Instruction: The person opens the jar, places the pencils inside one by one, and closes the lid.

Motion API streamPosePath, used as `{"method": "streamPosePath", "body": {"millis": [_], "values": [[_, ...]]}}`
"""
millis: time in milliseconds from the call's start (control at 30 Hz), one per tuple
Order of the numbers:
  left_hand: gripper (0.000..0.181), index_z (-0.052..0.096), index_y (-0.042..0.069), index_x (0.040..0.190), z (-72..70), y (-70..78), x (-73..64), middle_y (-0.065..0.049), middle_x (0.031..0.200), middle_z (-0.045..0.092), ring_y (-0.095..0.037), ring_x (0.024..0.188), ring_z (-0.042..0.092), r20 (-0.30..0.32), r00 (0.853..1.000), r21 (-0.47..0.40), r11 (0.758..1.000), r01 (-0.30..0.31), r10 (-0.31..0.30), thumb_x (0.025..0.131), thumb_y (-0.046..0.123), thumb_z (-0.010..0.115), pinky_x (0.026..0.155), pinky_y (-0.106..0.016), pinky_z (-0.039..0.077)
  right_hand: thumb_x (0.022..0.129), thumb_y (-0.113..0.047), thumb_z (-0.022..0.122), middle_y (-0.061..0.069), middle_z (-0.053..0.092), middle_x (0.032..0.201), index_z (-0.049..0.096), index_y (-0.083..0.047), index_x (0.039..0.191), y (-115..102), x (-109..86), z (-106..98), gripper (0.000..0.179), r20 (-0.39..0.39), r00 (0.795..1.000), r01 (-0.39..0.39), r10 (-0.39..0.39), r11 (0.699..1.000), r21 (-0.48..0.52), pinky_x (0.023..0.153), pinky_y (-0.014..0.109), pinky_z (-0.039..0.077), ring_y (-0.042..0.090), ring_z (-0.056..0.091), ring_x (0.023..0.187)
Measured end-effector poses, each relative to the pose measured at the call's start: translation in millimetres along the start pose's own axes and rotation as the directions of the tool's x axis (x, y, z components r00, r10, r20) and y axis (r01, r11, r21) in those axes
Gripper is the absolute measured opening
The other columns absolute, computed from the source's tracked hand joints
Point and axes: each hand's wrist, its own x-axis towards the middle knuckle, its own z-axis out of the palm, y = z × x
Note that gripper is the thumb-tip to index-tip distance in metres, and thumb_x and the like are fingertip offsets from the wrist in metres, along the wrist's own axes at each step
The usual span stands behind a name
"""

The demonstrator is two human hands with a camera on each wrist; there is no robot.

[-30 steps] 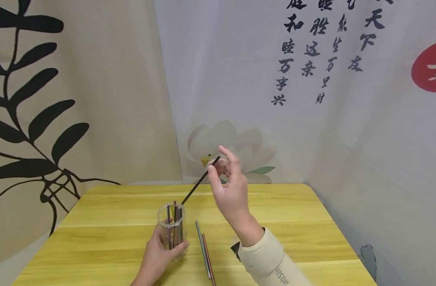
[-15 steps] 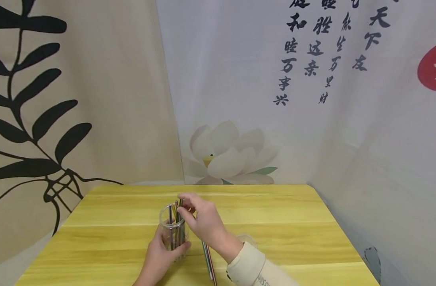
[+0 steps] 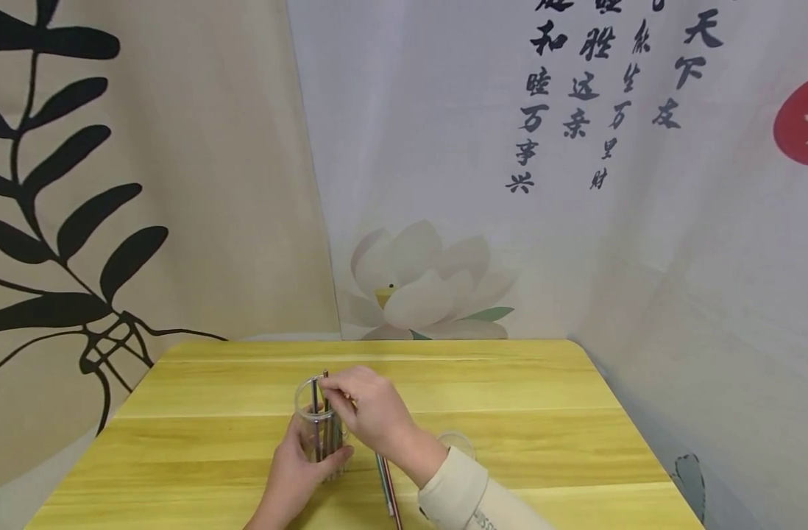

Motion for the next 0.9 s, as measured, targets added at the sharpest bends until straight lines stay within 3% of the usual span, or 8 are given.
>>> {"method": "streamPosePath", "body": {"millis": [200, 400, 633, 900], "values": [[0.078, 0.049, 0.019, 0.139, 0.3, -1.4, 0.6, 0.000, 0.111, 0.078, -0.016, 0.105, 0.071, -0.004, 1.000, 0.001, 1.000, -0.010, 0.010, 0.080, 0.037, 0.096, 0.095, -0.048, 0.057, 0.098, -0.004, 0.076, 0.010, 0.081, 0.110, 0.079, 0.000, 0.115, 1.0, 0.4, -1.1, 0.018, 0.025, 1.000, -0.010, 0.009, 0.999, 0.039, 0.078, 0.010, 0.057, 0.016, 0.075, 0.094], [0.080, 0.048, 0.019, 0.142, 0.0, -4.2, 0.9, -0.003, 0.116, 0.078, -0.019, 0.108, 0.071, -0.005, 1.000, -0.016, 1.000, -0.019, 0.019, 0.080, 0.038, 0.096, 0.096, -0.048, 0.057, 0.101, -0.010, 0.073, 0.009, 0.081, 0.116, 0.079, -0.001, 0.119, -0.3, 2.2, -3.7, 0.021, 0.065, 0.998, -0.027, 0.023, 0.998, 0.051, 0.081, 0.017, 0.060, 0.018, 0.075, 0.102], [0.089, 0.043, 0.020, 0.151, -0.9, -5.8, 0.4, -0.010, 0.131, 0.074, -0.028, 0.119, 0.070, 0.008, 0.999, -0.028, 0.999, -0.034, 0.034, 0.082, 0.042, 0.094, 0.100, -0.056, 0.059, 0.105, -0.017, 0.070, 0.004, 0.081, 0.113, 0.083, -0.010, 0.103, 1.1, 1.6, -2.4, 0.015, 0.110, 0.994, -0.009, 0.007, 1.000, 0.019, 0.097, 0.029, 0.062, 0.018, 0.074, 0.110], [0.088, 0.044, 0.019, 0.149, -1.0, -5.4, 0.1, -0.009, 0.126, 0.075, -0.026, 0.116, 0.071, 0.001, 0.999, -0.009, 0.999, -0.043, 0.043, 0.081, 0.043, 0.094, 0.098, -0.055, 0.060, 0.106, -0.019, 0.068, 0.004, 0.080, 0.113, 0.082, -0.008, 0.105, -0.3, 0.2, 0.0, 0.018, 0.093, 0.996, 0.011, -0.010, 1.000, -0.015, 0.097, 0.025, 0.061, 0.018, 0.073, 0.110]]}}
